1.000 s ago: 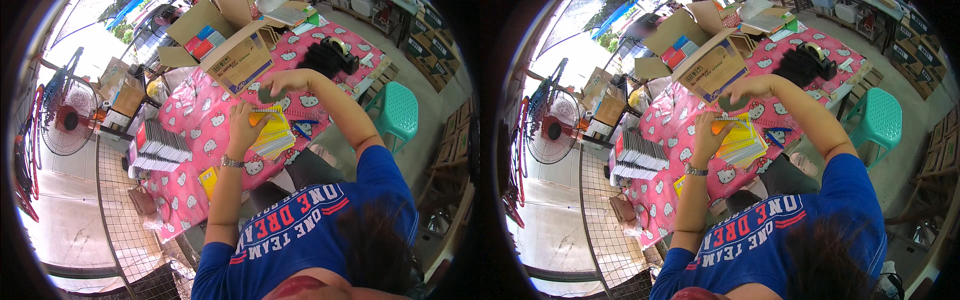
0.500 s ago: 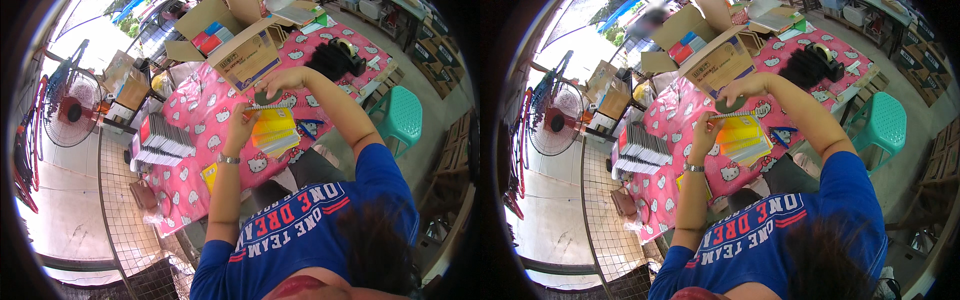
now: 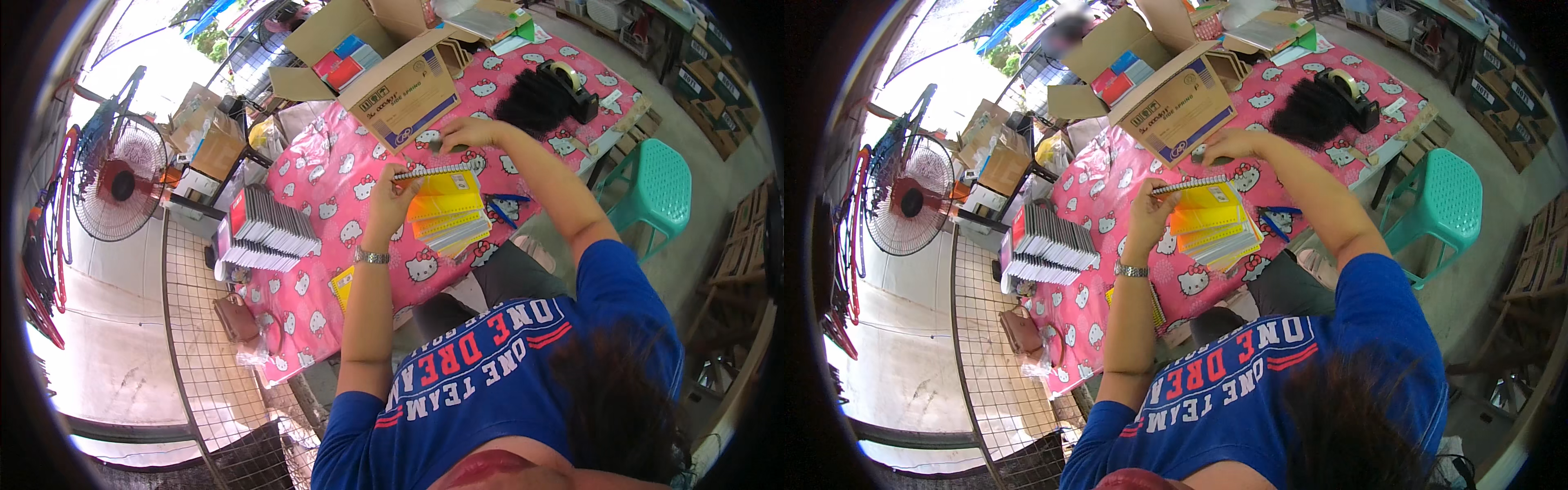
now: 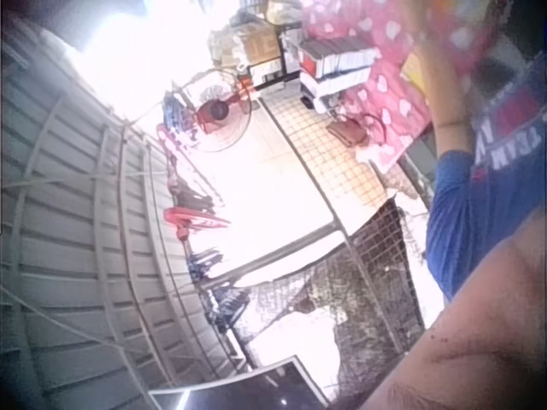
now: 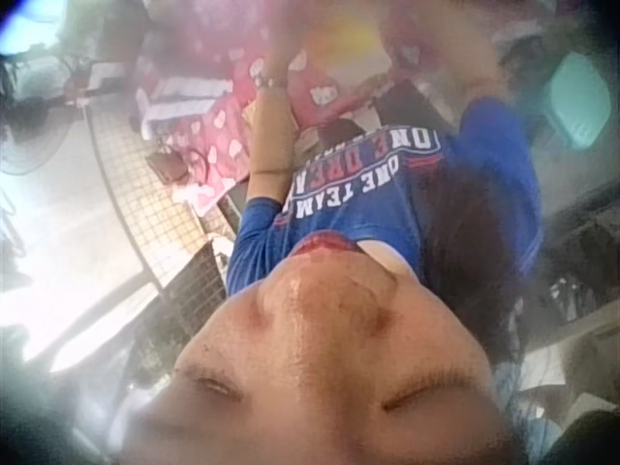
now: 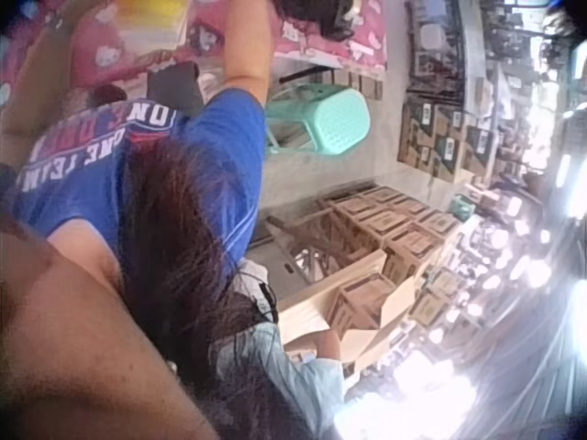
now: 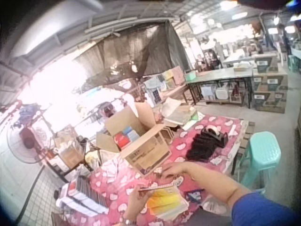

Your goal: The person applies adhesive labels to the covers of spiral-bound notepads by hand, using a pair of scissors to separate individual labels from a sheet.

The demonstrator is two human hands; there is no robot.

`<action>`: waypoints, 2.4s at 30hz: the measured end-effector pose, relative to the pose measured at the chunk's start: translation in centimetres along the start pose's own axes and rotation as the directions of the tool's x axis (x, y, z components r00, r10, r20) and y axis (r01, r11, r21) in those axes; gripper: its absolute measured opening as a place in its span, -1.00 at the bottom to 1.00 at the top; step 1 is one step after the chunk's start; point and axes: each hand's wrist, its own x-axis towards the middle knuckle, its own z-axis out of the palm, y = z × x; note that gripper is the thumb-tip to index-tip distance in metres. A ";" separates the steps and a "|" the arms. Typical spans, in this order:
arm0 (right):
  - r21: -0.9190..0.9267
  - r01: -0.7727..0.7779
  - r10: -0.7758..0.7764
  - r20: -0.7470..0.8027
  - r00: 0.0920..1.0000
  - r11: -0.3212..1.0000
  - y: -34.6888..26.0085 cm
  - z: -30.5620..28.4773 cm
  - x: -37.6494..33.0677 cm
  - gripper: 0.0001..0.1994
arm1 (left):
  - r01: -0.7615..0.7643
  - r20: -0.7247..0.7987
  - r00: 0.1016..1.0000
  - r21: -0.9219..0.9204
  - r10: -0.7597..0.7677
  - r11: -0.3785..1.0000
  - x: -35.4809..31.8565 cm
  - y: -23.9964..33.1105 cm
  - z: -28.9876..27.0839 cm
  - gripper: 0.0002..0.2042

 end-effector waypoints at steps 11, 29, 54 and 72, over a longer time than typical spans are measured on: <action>-0.636 -0.273 -0.271 -0.623 0.734 0.722 14.2 15.9 -10.7 -0.34 | -0.020 -0.336 0.939 -0.281 -0.079 0.960 -2.4 -1.3 1.0 -0.83; -0.621 0.201 -0.580 -0.500 0.643 0.758 -6.8 13.6 -11.2 -0.41 | -0.100 -0.364 0.931 -0.184 0.027 0.978 -3.0 -1.5 2.5 -0.73; -0.411 -0.334 -0.015 -0.650 0.760 0.848 14.7 4.6 -4.5 -0.73 | 0.335 -0.274 0.941 0.821 -0.196 0.462 -12.4 -15.0 -9.1 -0.63; -0.201 0.305 -0.365 -0.576 0.732 0.931 2.7 2.7 -9.1 -0.68 | -0.583 0.351 0.808 0.354 0.474 0.731 -2.5 3.8 0.8 -0.81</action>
